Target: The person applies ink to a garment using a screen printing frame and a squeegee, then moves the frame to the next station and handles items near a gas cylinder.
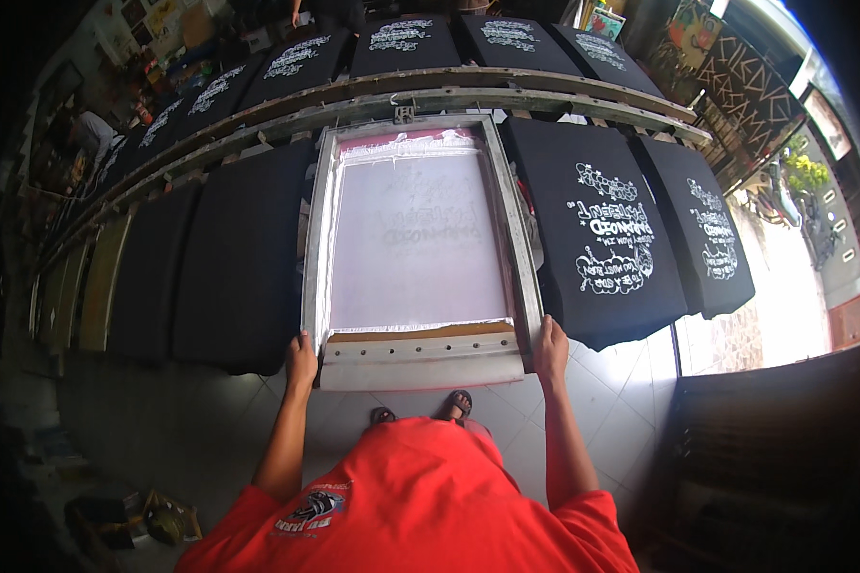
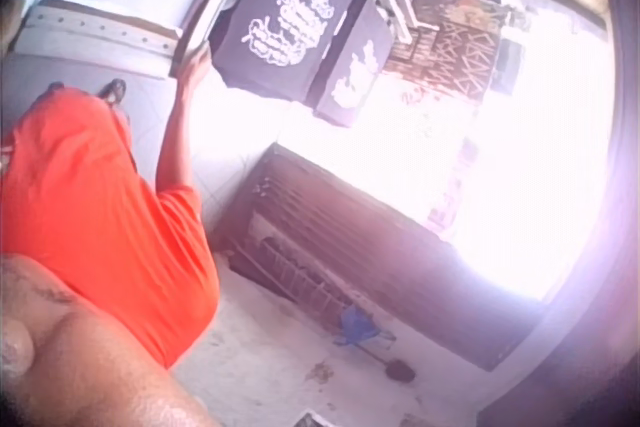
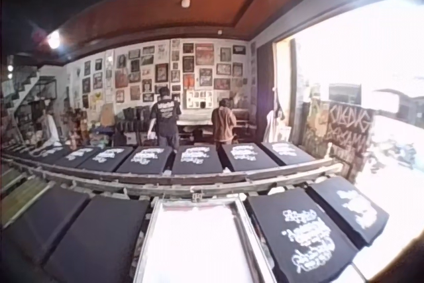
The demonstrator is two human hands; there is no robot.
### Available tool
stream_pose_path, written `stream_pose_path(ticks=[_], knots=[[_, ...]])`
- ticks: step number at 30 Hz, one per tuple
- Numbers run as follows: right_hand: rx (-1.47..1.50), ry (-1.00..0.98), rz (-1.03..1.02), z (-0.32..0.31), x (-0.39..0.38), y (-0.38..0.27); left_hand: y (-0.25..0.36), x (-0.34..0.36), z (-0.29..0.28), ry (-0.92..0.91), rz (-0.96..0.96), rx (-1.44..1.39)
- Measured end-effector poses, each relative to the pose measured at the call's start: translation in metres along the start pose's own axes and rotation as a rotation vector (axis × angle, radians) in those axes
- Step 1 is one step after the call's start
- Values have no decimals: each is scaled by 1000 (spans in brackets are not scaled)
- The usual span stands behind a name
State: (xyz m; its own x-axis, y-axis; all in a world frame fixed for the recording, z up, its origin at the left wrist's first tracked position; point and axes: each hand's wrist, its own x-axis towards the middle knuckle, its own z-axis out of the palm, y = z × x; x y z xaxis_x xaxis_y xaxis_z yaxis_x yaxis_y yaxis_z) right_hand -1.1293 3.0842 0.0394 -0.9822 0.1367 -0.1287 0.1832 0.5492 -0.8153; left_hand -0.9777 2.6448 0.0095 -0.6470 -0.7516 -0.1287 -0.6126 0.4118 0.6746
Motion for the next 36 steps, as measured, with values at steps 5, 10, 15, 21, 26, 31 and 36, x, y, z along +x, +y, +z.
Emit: stream_pose_path(ticks=[5, 10, 15, 21, 26, 31, 36], knots=[[7, 61, -83, 12, 1, 7, -3, -3, 10, 29, 25, 63], [103, 0, -69, 7, 8, 18, 2, -1, 4, -110, -12, -142], [-198, -24, -432, -31, -29, -26, -14, -2, -27, -245, 8, -202], [-515, -448, -880, -30, -76, -47, -33, -14, -14, -121, 23, -363], [-567, -400, -962, -15, -58, -38, -30, -15, 0, -17, 81, -456], [-568, -439, -973, -20, -49, -57, -16, -22, -5, -7, 104, -544], [-588, -521, -951, -30, -35, -94, -21, -18, -4, 6, 151, -521]])
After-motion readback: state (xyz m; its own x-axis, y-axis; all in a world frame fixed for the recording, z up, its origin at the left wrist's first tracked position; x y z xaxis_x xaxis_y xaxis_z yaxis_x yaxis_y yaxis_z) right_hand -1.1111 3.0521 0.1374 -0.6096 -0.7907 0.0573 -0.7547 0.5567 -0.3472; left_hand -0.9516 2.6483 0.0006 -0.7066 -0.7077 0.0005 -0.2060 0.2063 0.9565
